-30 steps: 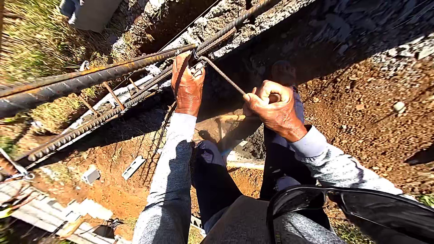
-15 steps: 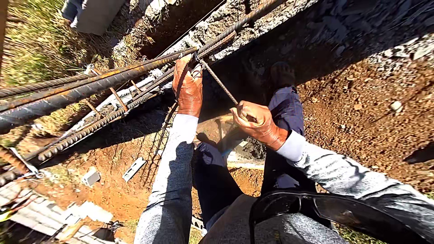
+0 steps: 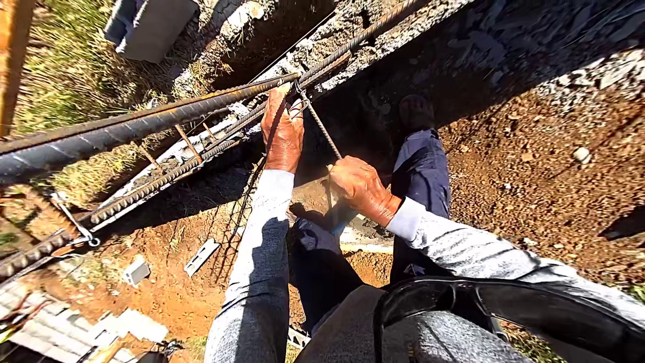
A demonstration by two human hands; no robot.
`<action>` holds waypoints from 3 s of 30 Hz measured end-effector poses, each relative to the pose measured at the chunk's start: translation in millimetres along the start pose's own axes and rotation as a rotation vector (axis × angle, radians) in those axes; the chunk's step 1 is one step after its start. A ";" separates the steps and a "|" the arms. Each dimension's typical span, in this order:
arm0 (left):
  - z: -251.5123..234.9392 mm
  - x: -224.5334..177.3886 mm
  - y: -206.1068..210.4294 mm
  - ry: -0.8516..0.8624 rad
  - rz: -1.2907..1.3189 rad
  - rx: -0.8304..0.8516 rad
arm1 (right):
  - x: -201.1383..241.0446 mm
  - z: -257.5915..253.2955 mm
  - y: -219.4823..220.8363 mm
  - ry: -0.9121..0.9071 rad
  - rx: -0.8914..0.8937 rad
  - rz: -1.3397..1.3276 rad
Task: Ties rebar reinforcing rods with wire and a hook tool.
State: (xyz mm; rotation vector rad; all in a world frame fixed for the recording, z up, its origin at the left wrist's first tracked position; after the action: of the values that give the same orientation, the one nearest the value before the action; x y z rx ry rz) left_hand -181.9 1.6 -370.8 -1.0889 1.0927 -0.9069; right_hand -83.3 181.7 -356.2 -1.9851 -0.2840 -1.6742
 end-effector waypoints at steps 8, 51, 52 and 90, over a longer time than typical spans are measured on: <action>12.1 -6.3 -11.6 -0.143 0.108 0.075 | -0.7 3.6 2.2 0.010 -0.010 0.072; 43.9 -39.8 33.6 -0.621 0.645 0.346 | -59.1 7.3 -38.6 0.990 0.395 -0.407; 42.2 -39.9 32.9 -0.627 0.652 0.345 | -58.3 4.9 -40.1 1.050 0.396 -0.476; 36.0 -44.6 31.2 -0.562 0.754 0.328 | -81.3 -39.0 -46.2 0.778 0.388 0.013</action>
State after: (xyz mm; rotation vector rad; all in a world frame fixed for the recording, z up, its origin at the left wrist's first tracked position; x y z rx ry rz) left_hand -156.0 59.0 -387.8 -0.5239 0.7445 -0.1407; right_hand -155.9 214.3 -418.9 -0.9622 -0.2715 -2.0461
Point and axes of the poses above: each hand's wrist, its own z-axis away from the middle knuckle, its own y-axis out of the palm, x = y × z, the point moved 6 cm from there along -z, towards the middle knuckle, and after that the axes turned 14 degrees about -z, right-handed, at the moved point
